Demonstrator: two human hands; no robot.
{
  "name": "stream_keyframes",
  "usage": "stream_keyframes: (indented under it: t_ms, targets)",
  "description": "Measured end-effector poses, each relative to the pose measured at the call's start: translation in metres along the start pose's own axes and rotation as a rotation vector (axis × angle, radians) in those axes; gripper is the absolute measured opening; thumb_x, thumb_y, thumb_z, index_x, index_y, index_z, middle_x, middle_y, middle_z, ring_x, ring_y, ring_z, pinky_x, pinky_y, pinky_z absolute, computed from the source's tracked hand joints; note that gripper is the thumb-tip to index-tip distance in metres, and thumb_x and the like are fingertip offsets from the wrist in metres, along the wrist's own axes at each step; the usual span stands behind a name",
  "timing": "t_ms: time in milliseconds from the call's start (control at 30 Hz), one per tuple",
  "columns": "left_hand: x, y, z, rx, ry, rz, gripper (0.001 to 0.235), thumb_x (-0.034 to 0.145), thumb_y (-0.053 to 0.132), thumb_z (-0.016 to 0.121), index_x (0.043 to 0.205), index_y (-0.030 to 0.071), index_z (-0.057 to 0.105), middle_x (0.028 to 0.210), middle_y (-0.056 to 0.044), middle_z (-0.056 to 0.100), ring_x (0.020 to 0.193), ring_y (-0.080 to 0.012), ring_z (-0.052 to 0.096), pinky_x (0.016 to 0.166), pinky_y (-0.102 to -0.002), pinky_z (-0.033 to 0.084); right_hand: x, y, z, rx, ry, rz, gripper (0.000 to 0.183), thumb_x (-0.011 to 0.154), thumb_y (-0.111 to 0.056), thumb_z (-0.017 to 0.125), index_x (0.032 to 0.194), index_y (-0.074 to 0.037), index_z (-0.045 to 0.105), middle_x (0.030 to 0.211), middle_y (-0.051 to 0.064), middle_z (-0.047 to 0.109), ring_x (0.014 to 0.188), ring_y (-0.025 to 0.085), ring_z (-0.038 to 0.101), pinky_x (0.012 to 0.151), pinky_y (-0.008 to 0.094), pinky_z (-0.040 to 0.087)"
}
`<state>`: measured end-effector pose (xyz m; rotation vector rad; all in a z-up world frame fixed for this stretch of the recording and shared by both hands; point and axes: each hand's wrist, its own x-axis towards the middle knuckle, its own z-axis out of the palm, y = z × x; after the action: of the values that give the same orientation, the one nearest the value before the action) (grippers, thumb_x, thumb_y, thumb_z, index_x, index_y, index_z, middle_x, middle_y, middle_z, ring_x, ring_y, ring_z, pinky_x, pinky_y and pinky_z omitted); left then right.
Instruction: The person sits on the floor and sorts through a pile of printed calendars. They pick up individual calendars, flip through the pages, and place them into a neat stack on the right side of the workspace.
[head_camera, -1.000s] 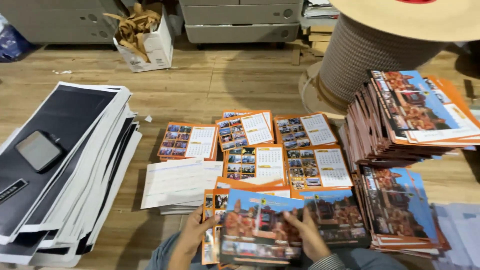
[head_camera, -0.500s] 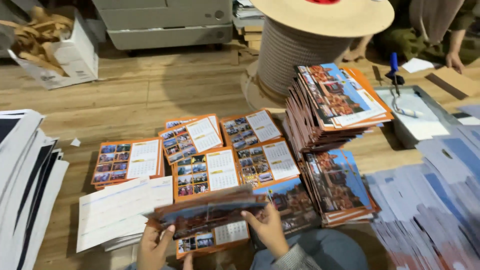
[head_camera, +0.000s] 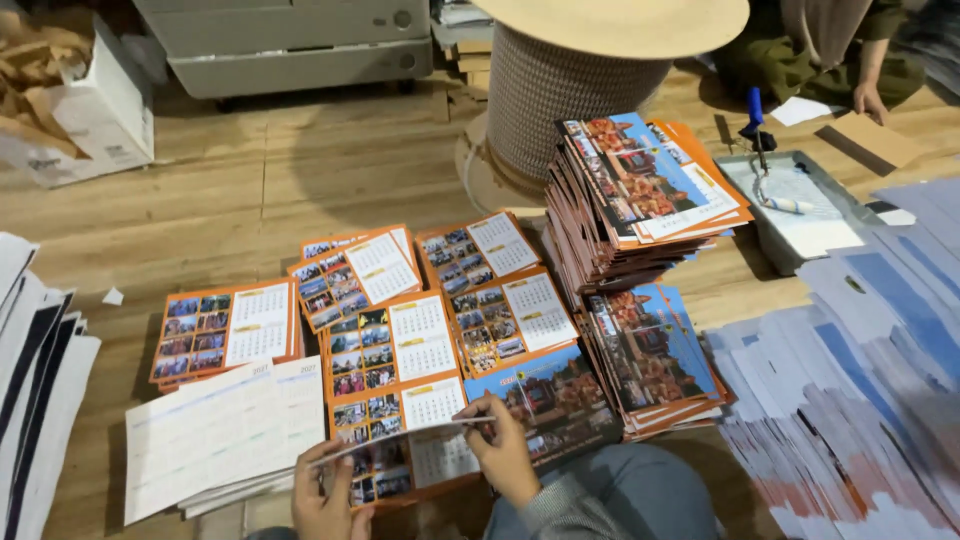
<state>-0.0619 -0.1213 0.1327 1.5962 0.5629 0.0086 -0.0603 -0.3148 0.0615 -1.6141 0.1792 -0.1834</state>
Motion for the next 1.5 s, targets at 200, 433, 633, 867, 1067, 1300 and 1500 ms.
stream_keyframes:
  t_ms: [200, 433, 633, 867, 1067, 1300, 1500]
  targets:
    - [0.058, -0.082, -0.001, 0.17, 0.018, -0.169, 0.04, 0.084, 0.013, 0.063, 0.124, 0.015, 0.055, 0.112, -0.008, 0.063, 0.09, -0.0241, 0.06, 0.05, -0.042, 0.054, 0.003, 0.033, -0.011, -0.136, -0.138, 0.149, 0.021, 0.081, 0.008, 0.055, 0.092, -0.009, 0.058, 0.095, 0.007, 0.069, 0.089, 0.019, 0.073, 0.072, 0.028, 0.066]
    - [0.114, -0.155, -0.011, 0.142, -0.129, 0.371, 0.045, 0.079, 0.009, 0.064, 0.122, -0.002, 0.055, 0.111, -0.015, 0.067, 0.098, -0.021, 0.064, 0.078, -0.029, 0.05, 0.0, 0.009, -0.139, -0.038, 0.288, 0.101, 0.052, 0.076, -0.035, 0.065, 0.121, -0.011, 0.057, 0.118, 0.008, 0.065, 0.115, 0.023, 0.058, 0.097, 0.039, 0.043]
    - [0.102, -0.132, -0.007, 0.263, -0.246, 0.001, 0.05, 0.089, 0.011, 0.055, 0.136, 0.019, 0.043, 0.123, -0.004, 0.058, 0.068, -0.0241, 0.054, 0.072, -0.042, 0.05, -0.035, 0.147, -0.31, -0.217, 0.554, -0.188, 0.063, 0.053, 0.026, 0.053, 0.113, 0.005, 0.057, 0.135, 0.014, 0.046, 0.12, 0.023, 0.049, 0.105, 0.027, 0.036]
    - [0.052, -0.075, 0.003, 0.322, -0.282, 0.005, 0.031, 0.089, 0.008, 0.055, 0.119, 0.01, 0.062, 0.105, -0.008, 0.07, 0.097, -0.0197, 0.064, 0.086, -0.031, 0.047, -0.012, 0.166, -0.324, -0.147, 0.638, 0.215, 0.029, 0.075, 0.007, 0.06, 0.102, -0.003, 0.06, 0.126, 0.016, 0.049, 0.114, 0.026, 0.054, 0.092, 0.035, 0.048]
    - [0.048, -0.085, 0.028, 0.705, -0.433, 0.524, 0.029, 0.084, 0.015, 0.055, 0.112, 0.014, 0.063, 0.106, -0.001, 0.066, 0.099, -0.0173, 0.062, 0.089, -0.033, 0.048, -0.002, 0.04, -0.235, 0.288, 0.948, 0.429, 0.028, 0.084, -0.007, 0.056, 0.112, -0.008, 0.05, 0.101, 0.007, 0.051, 0.092, 0.025, 0.049, 0.078, 0.04, 0.041]
    - [0.016, -0.106, 0.125, 0.878, -0.944, 1.143, 0.063, 0.075, 0.019, 0.073, 0.128, -0.004, 0.048, 0.134, -0.023, 0.043, 0.124, -0.0414, 0.035, 0.105, -0.051, 0.026, -0.01, 0.03, -0.202, -0.541, 0.684, 0.357, 0.035, 0.086, -0.021, 0.06, 0.12, -0.012, 0.059, 0.121, 0.007, 0.06, 0.112, 0.025, 0.055, 0.092, 0.04, 0.042]
    - [0.019, -0.135, 0.147, 1.067, -0.939, 1.193, 0.011, 0.068, 0.003, 0.062, 0.078, 0.002, 0.067, 0.076, -0.018, 0.061, 0.055, -0.0369, 0.059, 0.042, -0.046, 0.048, -0.007, 0.011, -0.188, -0.638, 0.46, 0.353, 0.028, 0.09, -0.027, 0.054, 0.112, -0.013, 0.065, 0.124, 0.009, 0.051, 0.099, 0.026, 0.061, 0.082, 0.043, 0.052]
